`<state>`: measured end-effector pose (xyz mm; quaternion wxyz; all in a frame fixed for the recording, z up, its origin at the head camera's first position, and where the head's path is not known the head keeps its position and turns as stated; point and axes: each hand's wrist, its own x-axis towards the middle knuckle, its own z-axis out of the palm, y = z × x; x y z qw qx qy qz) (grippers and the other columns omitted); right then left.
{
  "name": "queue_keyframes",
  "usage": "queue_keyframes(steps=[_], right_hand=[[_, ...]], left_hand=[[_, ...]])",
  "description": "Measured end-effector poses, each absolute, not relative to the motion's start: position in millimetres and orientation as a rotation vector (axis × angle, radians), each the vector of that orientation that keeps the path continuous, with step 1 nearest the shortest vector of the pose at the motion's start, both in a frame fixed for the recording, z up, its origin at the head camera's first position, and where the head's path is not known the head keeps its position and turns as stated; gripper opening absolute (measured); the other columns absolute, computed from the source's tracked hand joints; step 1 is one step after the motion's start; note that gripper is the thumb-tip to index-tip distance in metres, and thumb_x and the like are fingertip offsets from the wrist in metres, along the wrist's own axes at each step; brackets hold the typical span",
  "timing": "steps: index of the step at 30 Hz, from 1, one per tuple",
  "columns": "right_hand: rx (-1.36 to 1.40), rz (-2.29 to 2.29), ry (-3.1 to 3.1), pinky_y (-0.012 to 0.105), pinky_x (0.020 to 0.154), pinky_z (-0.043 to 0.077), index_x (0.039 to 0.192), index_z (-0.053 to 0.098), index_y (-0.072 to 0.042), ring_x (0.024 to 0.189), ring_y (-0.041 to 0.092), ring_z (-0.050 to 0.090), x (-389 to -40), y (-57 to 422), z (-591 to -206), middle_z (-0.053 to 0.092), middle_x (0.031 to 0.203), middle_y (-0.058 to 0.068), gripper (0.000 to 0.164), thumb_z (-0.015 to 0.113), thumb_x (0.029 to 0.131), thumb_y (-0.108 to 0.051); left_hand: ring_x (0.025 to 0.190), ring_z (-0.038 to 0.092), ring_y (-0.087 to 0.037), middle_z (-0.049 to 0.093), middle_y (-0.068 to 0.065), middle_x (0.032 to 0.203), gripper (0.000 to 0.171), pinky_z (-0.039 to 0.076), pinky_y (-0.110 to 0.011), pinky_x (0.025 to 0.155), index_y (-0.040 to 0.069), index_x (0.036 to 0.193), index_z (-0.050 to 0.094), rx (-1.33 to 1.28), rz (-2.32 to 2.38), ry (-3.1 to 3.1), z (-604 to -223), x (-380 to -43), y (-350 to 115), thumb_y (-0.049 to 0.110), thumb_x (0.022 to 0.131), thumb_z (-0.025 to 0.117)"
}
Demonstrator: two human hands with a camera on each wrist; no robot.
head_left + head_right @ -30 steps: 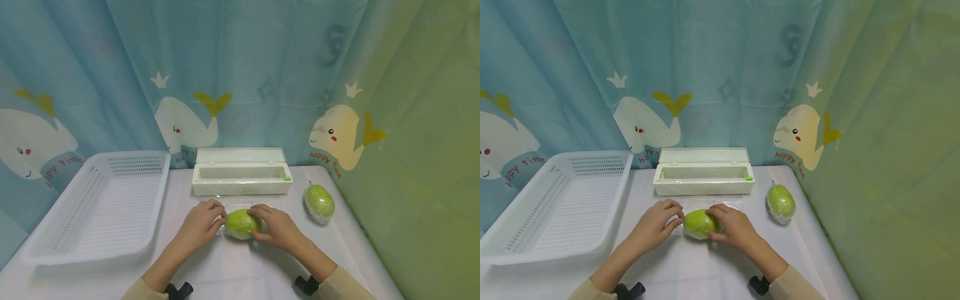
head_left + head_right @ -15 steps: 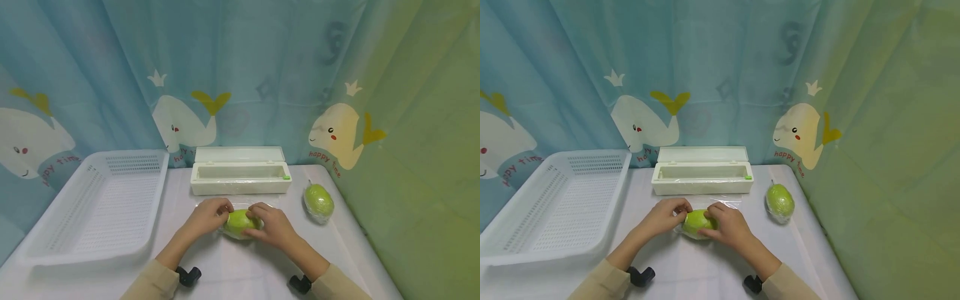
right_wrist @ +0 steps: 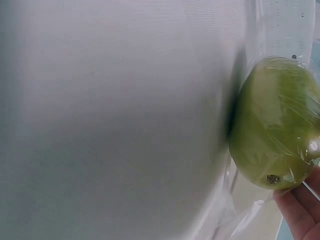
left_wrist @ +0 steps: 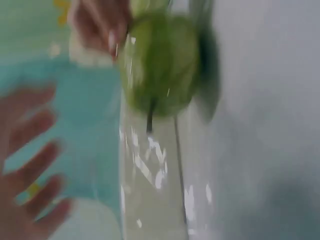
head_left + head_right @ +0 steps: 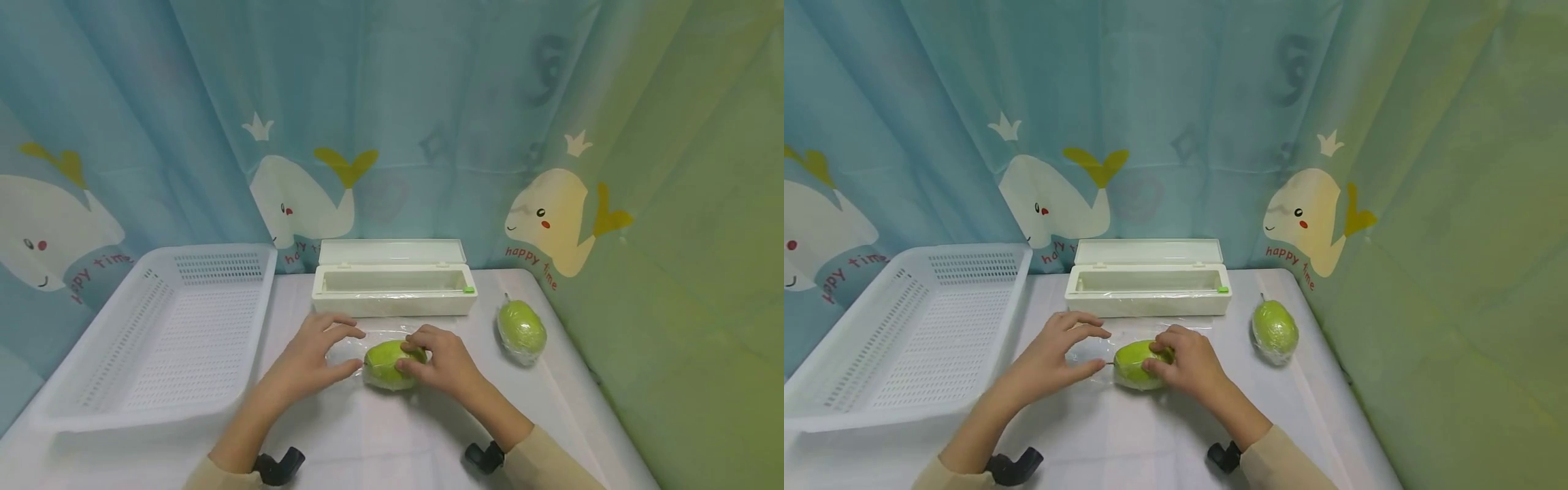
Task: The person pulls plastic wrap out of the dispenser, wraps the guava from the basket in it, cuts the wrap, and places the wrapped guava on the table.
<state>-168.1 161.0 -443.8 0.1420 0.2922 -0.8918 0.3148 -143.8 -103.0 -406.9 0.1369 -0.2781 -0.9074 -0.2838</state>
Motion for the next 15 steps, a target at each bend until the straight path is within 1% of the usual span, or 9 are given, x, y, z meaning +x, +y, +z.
queue_keyframes(steps=[2, 4, 5, 6, 7, 9, 11, 13, 15], right_hand=[[0.835, 0.922, -2.572, 0.028, 0.068, 0.052, 0.09, 0.076, -0.016, 0.076, 0.007, 0.059, -169.6, 160.0, -443.9, 0.07, 0.087, -0.008, 0.02, 0.085, 0.078, -0.03], [0.829, 0.931, -2.57, 0.03, 0.069, 0.055, 0.091, 0.076, -0.016, 0.078, 0.007, 0.061, -170.5, 159.3, -443.4, 0.07, 0.088, -0.007, 0.019, 0.084, 0.079, -0.028], [0.826, 0.933, -2.569, 0.031, 0.07, 0.055, 0.091, 0.076, -0.015, 0.079, 0.007, 0.062, -170.7, 159.0, -443.0, 0.071, 0.089, -0.007, 0.019, 0.084, 0.079, -0.028], [0.825, 0.935, -2.567, 0.031, 0.071, 0.056, 0.091, 0.077, -0.015, 0.08, 0.008, 0.063, -171.1, 158.6, -442.5, 0.071, 0.089, -0.006, 0.019, 0.084, 0.08, -0.028], [0.823, 0.935, -2.566, 0.032, 0.071, 0.056, 0.091, 0.077, -0.015, 0.081, 0.008, 0.064, -171.3, 158.4, -441.9, 0.072, 0.09, -0.005, 0.019, 0.083, 0.08, -0.027], [0.822, 0.932, -2.56, 0.031, 0.071, 0.056, 0.091, 0.077, -0.014, 0.081, 0.008, 0.064, -171.8, 157.9, -441.6, 0.072, 0.09, -0.005, 0.018, 0.083, 0.08, -0.027], [0.825, 0.923, -2.554, 0.03, 0.071, 0.056, 0.09, 0.077, -0.014, 0.08, 0.008, 0.064, -172.0, 157.7, -441.7, 0.072, 0.09, -0.004, 0.018, 0.082, 0.081, -0.028], [0.833, 0.899, -2.548, 0.028, 0.068, 0.054, 0.089, 0.076, -0.014, 0.077, 0.008, 0.062, -171.8, 157.7, -442.7, 0.072, 0.089, -0.004, 0.017, 0.082, 0.081, -0.028], [0.843, 0.88, -2.546, 0.027, 0.067, 0.053, 0.088, 0.076, -0.015, 0.076, 0.008, 0.061, -171.7, 157.6, -443.7, 0.072, 0.09, -0.004, 0.016, 0.081, 0.082, -0.029]], left_hand=[[0.098, 0.054, -0.015, 0.063, 0.006, 0.1, 0.023, 0.05, -0.033, 0.082, 0.021, 0.098, 0.069, -0.76, -0.769, -2.473, -408.5, -128.9, -96.3, 0.018, 0.079, 0.081], [0.083, 0.052, -0.008, 0.058, 0.011, 0.086, 0.019, 0.048, -0.025, 0.071, 0.022, 0.091, 0.066, -0.741, -0.717, -2.395, -415.4, -113.5, -86.6, 0.015, 0.079, 0.079], [0.08, 0.053, -0.007, 0.058, 0.012, 0.084, 0.019, 0.048, -0.023, 0.068, 0.021, 0.09, 0.065, -0.742, -0.71, -2.391, -419.4, -106.3, -81.5, 0.014, 0.079, 0.079], [0.08, 0.055, -0.007, 0.059, 0.011, 0.085, 0.019, 0.049, -0.023, 0.066, 0.02, 0.092, 0.065, -0.744, -0.696, -2.403, -424.3, -100.7, -77.1, 0.016, 0.08, 0.078], [0.082, 0.057, -0.007, 0.062, 0.01, 0.09, 0.02, 0.051, -0.024, 0.067, 0.019, 0.096, 0.066, -0.739, -0.676, -2.435, -429.0, -96.5, -73.3, 0.019, 0.081, 0.079], [0.095, 0.061, -0.014, 0.065, 0.005, 0.105, 0.031, 0.055, -0.03, 0.075, 0.016, 0.108, 0.067, -0.722, -0.636, -2.516, -437.6, -93.4, -68.4, 0.027, 0.082, 0.08], [0.109, 0.061, -0.022, 0.064, -0.001, 0.12, 0.046, 0.055, -0.039, 0.086, 0.011, 0.121, 0.066, -0.704, -0.598, -2.571, -442.8, -95.8, -65.5, 0.03, 0.082, 0.082], [0.117, 0.059, -0.027, 0.063, -0.006, 0.127, 0.054, 0.052, -0.043, 0.095, 0.007, 0.127, 0.064, -0.71, -0.555, -2.604, -445.8, -100.2, -63.8, 0.031, 0.082, 0.082], [0.122, 0.057, -0.029, 0.062, -0.009, 0.13, 0.057, 0.049, -0.044, 0.102, 0.004, 0.13, 0.063, -0.741, -0.534, -2.625, -447.0, -104.6, -61.9, 0.031, 0.083, 0.081]])
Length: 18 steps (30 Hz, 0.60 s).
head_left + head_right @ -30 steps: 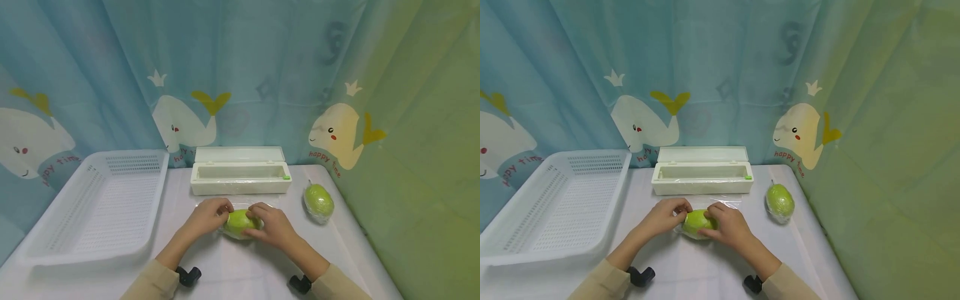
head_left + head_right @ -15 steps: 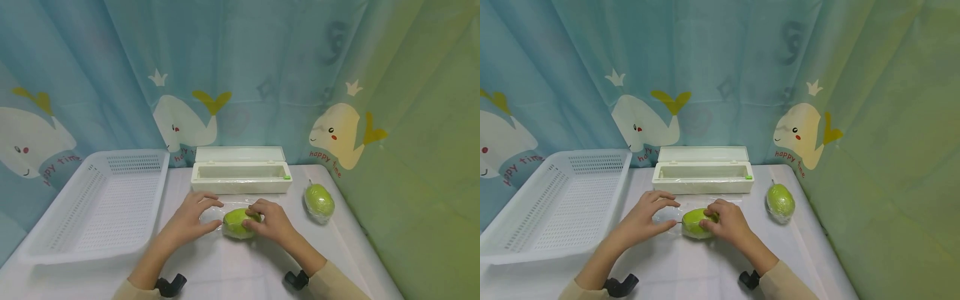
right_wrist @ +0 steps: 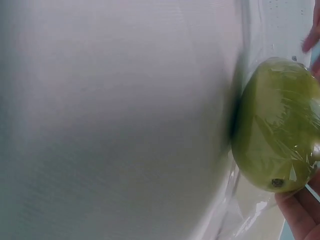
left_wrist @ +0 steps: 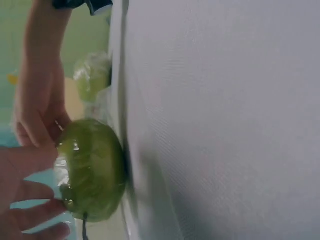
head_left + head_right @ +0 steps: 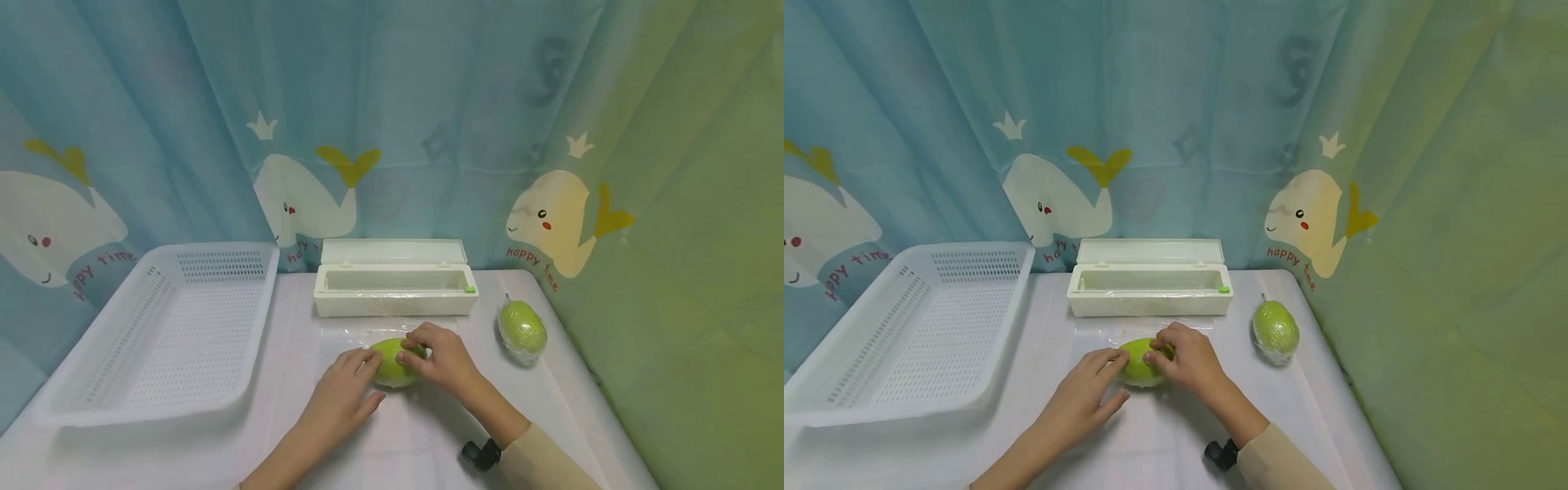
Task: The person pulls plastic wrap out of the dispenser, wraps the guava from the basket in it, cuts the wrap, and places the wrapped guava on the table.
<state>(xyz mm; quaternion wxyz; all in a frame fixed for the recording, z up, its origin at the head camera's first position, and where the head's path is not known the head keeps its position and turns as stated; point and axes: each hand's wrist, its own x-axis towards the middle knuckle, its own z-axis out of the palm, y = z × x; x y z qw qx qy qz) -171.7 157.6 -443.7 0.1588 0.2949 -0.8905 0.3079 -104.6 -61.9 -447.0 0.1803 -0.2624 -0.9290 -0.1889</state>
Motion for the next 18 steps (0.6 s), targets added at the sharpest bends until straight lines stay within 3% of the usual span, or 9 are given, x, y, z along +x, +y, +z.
queue_keyframes(steps=[6, 11, 18], right_hand=[[0.842, 0.892, -2.534, 0.031, 0.069, 0.056, 0.085, 0.074, -0.017, 0.081, 0.008, 0.065, -173.0, 158.0, -445.1, 0.072, 0.09, -0.004, 0.013, 0.081, 0.083, -0.028], [0.834, 0.923, -2.524, 0.027, 0.071, 0.056, 0.082, 0.074, -0.018, 0.081, 0.009, 0.066, -173.3, 158.8, -444.3, 0.071, 0.086, -0.006, 0.013, 0.082, 0.083, -0.028], [0.823, 1.035, -2.564, 0.028, 0.08, 0.058, 0.08, 0.073, -0.02, 0.09, 0.011, 0.069, -172.1, 160.2, -445.8, 0.071, 0.089, -0.007, 0.014, 0.084, 0.08, -0.027]], left_hand=[[0.122, 0.058, -0.026, 0.056, -0.009, 0.134, 0.058, 0.052, -0.038, 0.097, 0.002, 0.136, 0.058, -0.76, -0.593, -2.661, -447.9, -115.8, -54.4, 0.031, 0.089, 0.076], [0.118, 0.058, -0.024, 0.056, -0.01, 0.13, 0.062, 0.053, -0.039, 0.095, 0.001, 0.139, 0.056, -0.767, -0.65, -2.624, -449.1, -126.3, -50.0, 0.031, 0.088, 0.076], [0.108, 0.059, -0.02, 0.059, -0.005, 0.121, 0.057, 0.056, -0.037, 0.081, 0.009, 0.133, 0.062, -0.823, -0.659, -2.612, -449.7, -144.6, -51.5, 0.04, 0.086, 0.073]])
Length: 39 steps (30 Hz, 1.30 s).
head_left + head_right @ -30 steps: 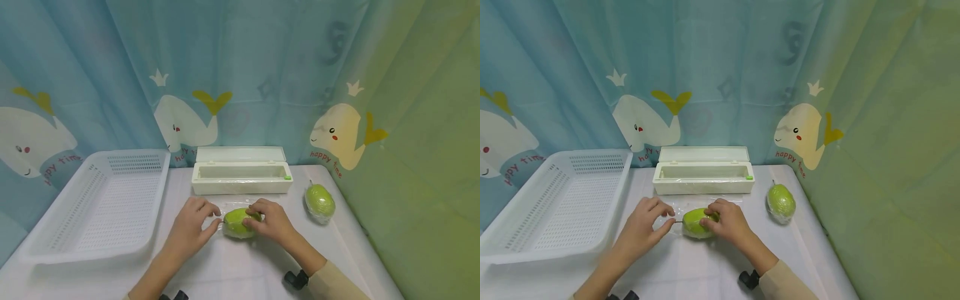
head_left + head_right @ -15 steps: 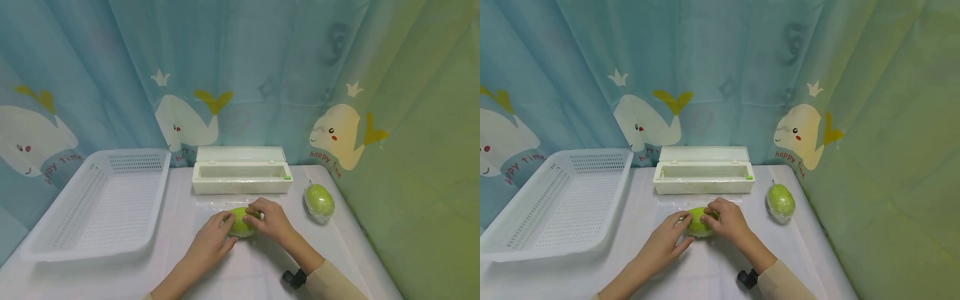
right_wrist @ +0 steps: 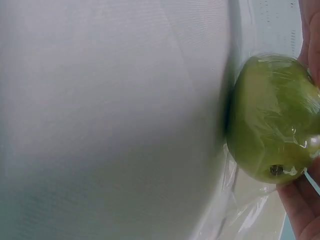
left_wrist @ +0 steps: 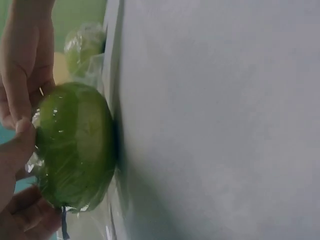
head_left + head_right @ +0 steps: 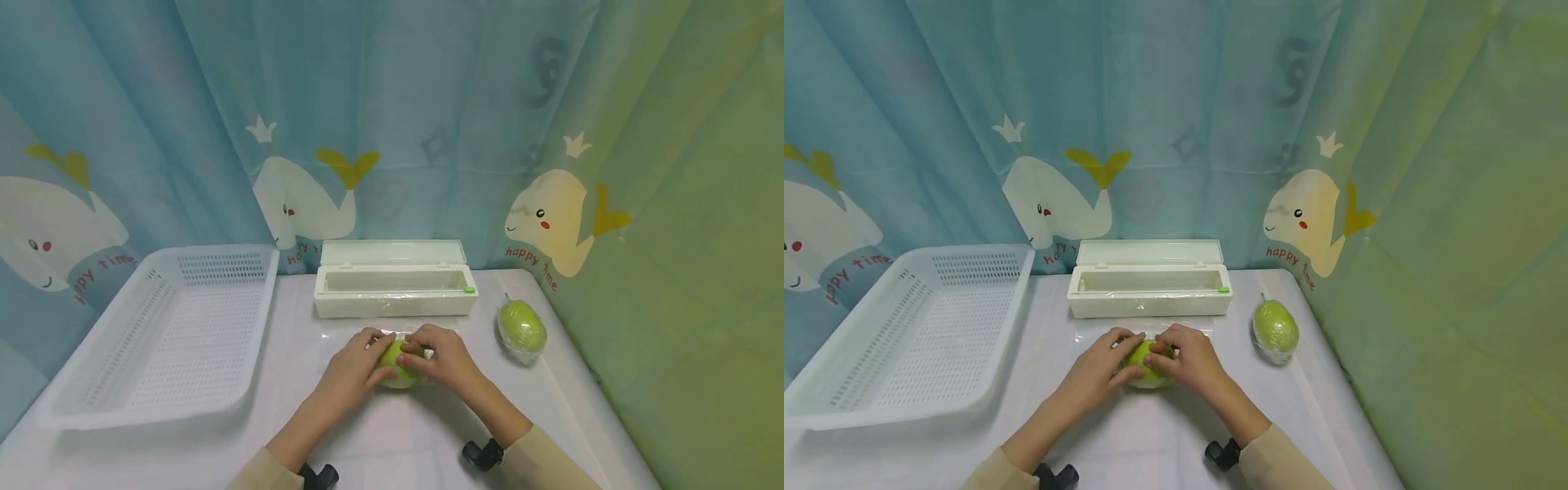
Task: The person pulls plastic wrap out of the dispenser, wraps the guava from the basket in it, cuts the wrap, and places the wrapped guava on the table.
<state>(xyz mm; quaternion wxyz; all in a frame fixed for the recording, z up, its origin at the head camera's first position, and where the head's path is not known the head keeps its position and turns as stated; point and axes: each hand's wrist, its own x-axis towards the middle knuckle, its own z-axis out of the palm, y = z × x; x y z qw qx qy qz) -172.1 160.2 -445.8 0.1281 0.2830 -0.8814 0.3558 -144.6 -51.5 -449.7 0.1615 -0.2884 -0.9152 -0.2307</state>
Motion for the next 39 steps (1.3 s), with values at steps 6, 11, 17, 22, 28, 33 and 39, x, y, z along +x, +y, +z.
queue_keyframes(steps=[6, 11, 17, 22, 28, 33, 39], right_hand=[[0.858, 1.058, -2.572, 0.03, 0.082, 0.058, 0.092, 0.072, -0.017, 0.095, 0.013, 0.069, -173.8, 162.5, -449.1, 0.072, 0.098, -0.005, 0.015, 0.08, 0.084, -0.026], [0.838, 0.991, -2.612, 0.032, 0.076, 0.055, 0.107, 0.071, -0.018, 0.088, 0.008, 0.063, -177.5, 164.2, -453.2, 0.072, 0.106, -0.008, 0.02, 0.072, 0.092, -0.032], [0.83, 1.009, -2.619, 0.037, 0.088, 0.057, 0.108, 0.073, -0.018, 0.105, 0.014, 0.069, -180.3, 164.8, -453.9, 0.073, 0.113, -0.004, 0.018, 0.063, 0.098, -0.03], [0.805, 0.997, -2.624, 0.04, 0.095, 0.054, 0.113, 0.074, -0.016, 0.111, 0.018, 0.067, -181.2, 164.7, -453.8, 0.073, 0.115, -0.003, 0.021, 0.061, 0.1, -0.026], [0.774, 0.881, -2.67, 0.045, 0.092, 0.05, 0.116, 0.069, -0.014, 0.108, 0.023, 0.06, -180.3, 163.0, -459.1, 0.072, 0.115, -0.001, 0.022, 0.058, 0.101, -0.027], [0.728, 0.937, -2.736, 0.048, 0.097, 0.05, 0.128, 0.061, -0.012, 0.115, 0.026, 0.063, -181.0, 160.2, -460.4, 0.069, 0.122, 0.005, 0.029, 0.05, 0.105, -0.027], [0.8, 0.963, -2.795, 0.044, 0.092, 0.051, 0.14, 0.05, -0.011, 0.109, 0.023, 0.062, -182.6, 158.3, -462.7, 0.066, 0.122, 0.008, 0.054, 0.06, 0.098, -0.043]], left_hand=[[0.105, 0.059, -0.021, 0.061, -0.004, 0.114, 0.048, 0.054, -0.037, 0.085, 0.008, 0.129, 0.064, -0.85, -0.643, -2.645, -448.3, -154.4, -50.2, 0.041, 0.094, 0.065], [0.106, 0.059, -0.023, 0.061, -0.006, 0.115, 0.043, 0.054, -0.039, 0.087, 0.006, 0.132, 0.062, -0.801, -0.624, -2.713, -448.3, -160.6, -43.8, 0.035, 0.102, 0.055], [0.108, 0.058, -0.025, 0.06, -0.008, 0.115, 0.035, 0.052, -0.043, 0.093, 0.006, 0.128, 0.062, -0.753, -0.663, -2.77, -449.2, -167.5, -40.4, 0.028, 0.105, 0.048], [0.112, 0.057, -0.028, 0.061, -0.01, 0.118, 0.034, 0.05, -0.044, 0.097, 0.007, 0.126, 0.061, -0.721, -0.661, -2.804, -447.5, -173.4, -38.1, 0.027, 0.107, 0.042], [0.103, 0.059, -0.027, 0.062, -0.008, 0.109, 0.028, 0.052, -0.045, 0.088, 0.011, 0.115, 0.062, -0.701, -0.631, -2.807, -447.8, -180.3, -33.7, 0.026, 0.107, 0.039], [0.094, 0.059, -0.029, 0.061, -0.01, 0.101, 0.028, 0.052, -0.046, 0.079, 0.009, 0.106, 0.062, -0.647, -0.598, -2.825, -448.4, -184.4, -31.5, 0.026, 0.107, 0.04], [0.09, 0.059, -0.028, 0.061, -0.01, 0.096, 0.03, 0.052, -0.045, 0.074, 0.01, 0.096, 0.059, -0.589, -0.623, -2.908, -447.6, -188.3, -32.5, 0.027, 0.108, 0.038]])
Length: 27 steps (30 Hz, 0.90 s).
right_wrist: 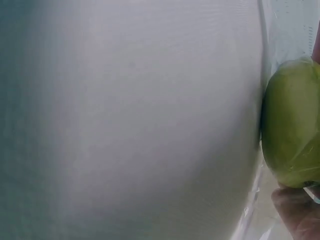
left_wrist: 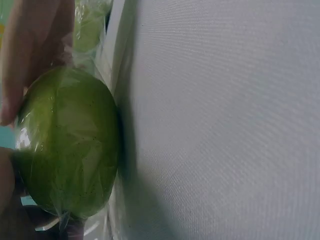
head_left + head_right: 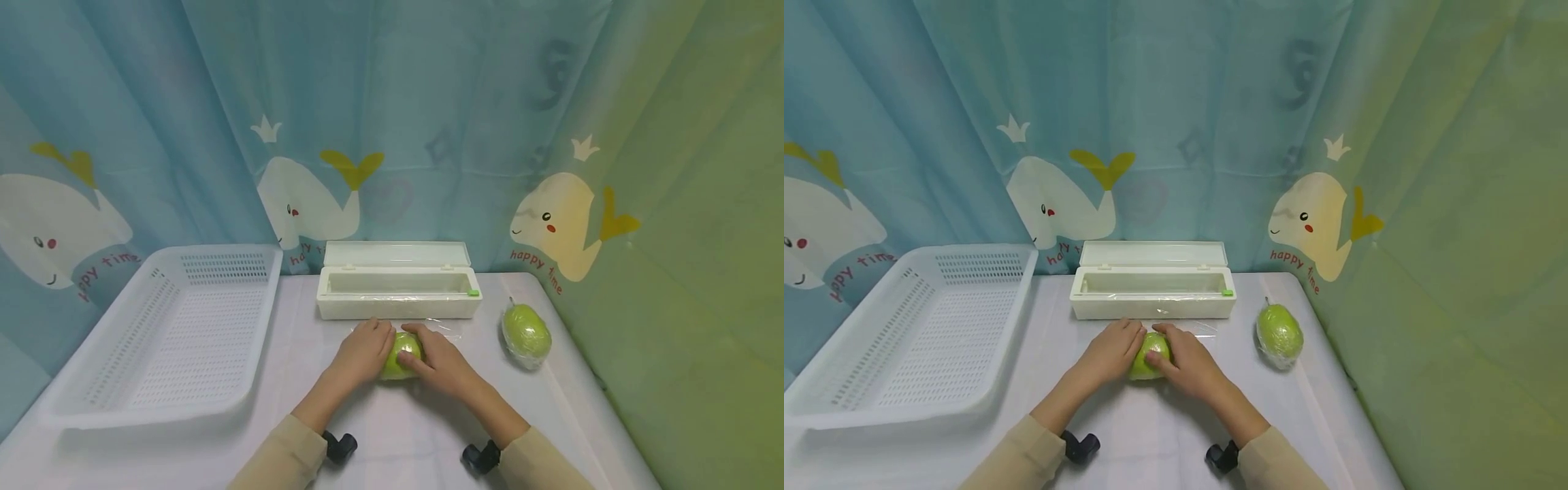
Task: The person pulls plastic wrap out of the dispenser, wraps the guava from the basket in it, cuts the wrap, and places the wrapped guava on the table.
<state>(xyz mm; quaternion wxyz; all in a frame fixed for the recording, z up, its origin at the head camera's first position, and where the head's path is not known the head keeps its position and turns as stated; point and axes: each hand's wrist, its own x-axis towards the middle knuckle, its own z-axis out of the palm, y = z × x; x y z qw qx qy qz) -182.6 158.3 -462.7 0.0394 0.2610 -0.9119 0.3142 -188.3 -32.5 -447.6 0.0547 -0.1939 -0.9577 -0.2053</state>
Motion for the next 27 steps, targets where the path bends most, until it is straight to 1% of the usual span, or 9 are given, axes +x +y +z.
queue_keyframes(steps=[3, 6, 9, 11, 15, 18, 21, 23, 27], right_hand=[[0.836, 0.942, -2.836, 0.042, 0.091, 0.051, 0.142, 0.048, -0.012, 0.109, 0.02, 0.059, -182.8, 158.9, -464.1, 0.063, 0.125, 0.005, 0.074, 0.075, 0.084, -0.051], [0.845, 0.923, -2.878, 0.044, 0.099, 0.049, 0.144, 0.046, -0.013, 0.118, 0.022, 0.057, -183.5, 159.8, -464.2, 0.059, 0.134, 0.005, 0.091, 0.085, 0.072, -0.052], [0.854, 0.891, -2.895, 0.047, 0.102, 0.047, 0.145, 0.045, -0.012, 0.122, 0.026, 0.055, -184.6, 160.0, -463.4, 0.055, 0.138, 0.008, 0.098, 0.09, 0.066, -0.049], [0.846, 0.853, -2.908, 0.046, 0.099, 0.049, 0.144, 0.045, -0.013, 0.117, 0.025, 0.057, -185.4, 159.9, -462.9, 0.053, 0.137, 0.007, 0.098, 0.09, 0.066, -0.05], [0.805, 0.8, -2.938, 0.042, 0.092, 0.052, 0.143, 0.047, -0.014, 0.109, 0.021, 0.06, -187.1, 159.6, -462.2, 0.054, 0.132, 0.004, 0.095, 0.089, 0.066, -0.052], [0.783, 0.778, -2.957, 0.043, 0.095, 0.051, 0.145, 0.047, -0.013, 0.113, 0.022, 0.06, -189.5, 159.8, -461.5, 0.057, 0.134, 0.005, 0.098, 0.088, 0.067, -0.053], [0.774, 0.787, -2.967, 0.045, 0.097, 0.05, 0.152, 0.039, -0.013, 0.118, 0.025, 0.059, -191.0, 160.1, -460.4, 0.058, 0.137, 0.008, 0.105, 0.087, 0.067, -0.054], [0.771, 0.83, -2.961, 0.046, 0.095, 0.05, 0.153, 0.035, -0.015, 0.115, 0.025, 0.061, -191.2, 160.3, -460.0, 0.06, 0.135, 0.01, 0.108, 0.088, 0.067, -0.053], [0.769, 0.902, -2.937, 0.043, 0.09, 0.051, 0.145, 0.041, -0.019, 0.107, 0.021, 0.062, -191.7, 161.5, -461.4, 0.064, 0.126, 0.007, 0.096, 0.088, 0.068, -0.051]], left_hand=[[0.085, 0.06, -0.027, 0.061, -0.009, 0.092, 0.031, 0.052, -0.043, 0.07, 0.009, 0.095, 0.06, -0.583, -0.648, -2.934, -447.2, -190.4, -32.6, 0.027, 0.108, 0.038], [0.078, 0.057, -0.023, 0.059, -0.006, 0.084, 0.034, 0.05, -0.041, 0.067, 0.01, 0.094, 0.061, -0.576, -0.656, -2.958, -446.7, -193.1, -33.2, 0.028, 0.108, 0.036], [0.072, 0.052, -0.02, 0.055, -0.003, 0.076, 0.036, 0.048, -0.039, 0.065, 0.012, 0.092, 0.061, -0.569, -0.659, -2.984, -446.9, -196.3, -33.9, 0.029, 0.108, 0.034], [0.071, 0.051, -0.019, 0.054, -0.002, 0.075, 0.037, 0.048, -0.039, 0.066, 0.013, 0.089, 0.06, -0.567, -0.668, -2.988, -447.2, -198.3, -34.3, 0.028, 0.108, 0.034], [0.078, 0.056, -0.023, 0.06, -0.005, 0.084, 0.04, 0.051, -0.043, 0.071, 0.011, 0.092, 0.065, -0.547, -0.712, -2.974, -447.6, -200.4, -34.7, 0.028, 0.108, 0.034], [0.092, 0.062, -0.03, 0.065, -0.012, 0.098, 0.041, 0.053, -0.049, 0.079, 0.007, 0.103, 0.068, -0.522, -0.737, -2.964, -447.5, -201.7, -34.9, 0.03, 0.109, 0.034], [0.101, 0.065, -0.036, 0.068, -0.016, 0.105, 0.041, 0.054, -0.052, 0.085, 0.005, 0.107, 0.066, -0.491, -0.733, -2.961, -447.8, -203.2, -35.1, 0.031, 0.108, 0.034], [0.1, 0.066, -0.037, 0.069, -0.016, 0.103, 0.04, 0.054, -0.052, 0.083, 0.006, 0.103, 0.064, -0.468, -0.724, -2.961, -448.3, -204.4, -35.3, 0.031, 0.108, 0.034], [0.084, 0.067, -0.034, 0.068, -0.011, 0.088, 0.039, 0.054, -0.047, 0.069, 0.01, 0.092, 0.06, -0.428, -0.724, -2.951, -449.8, -207.8, -34.6, 0.033, 0.108, 0.034]])
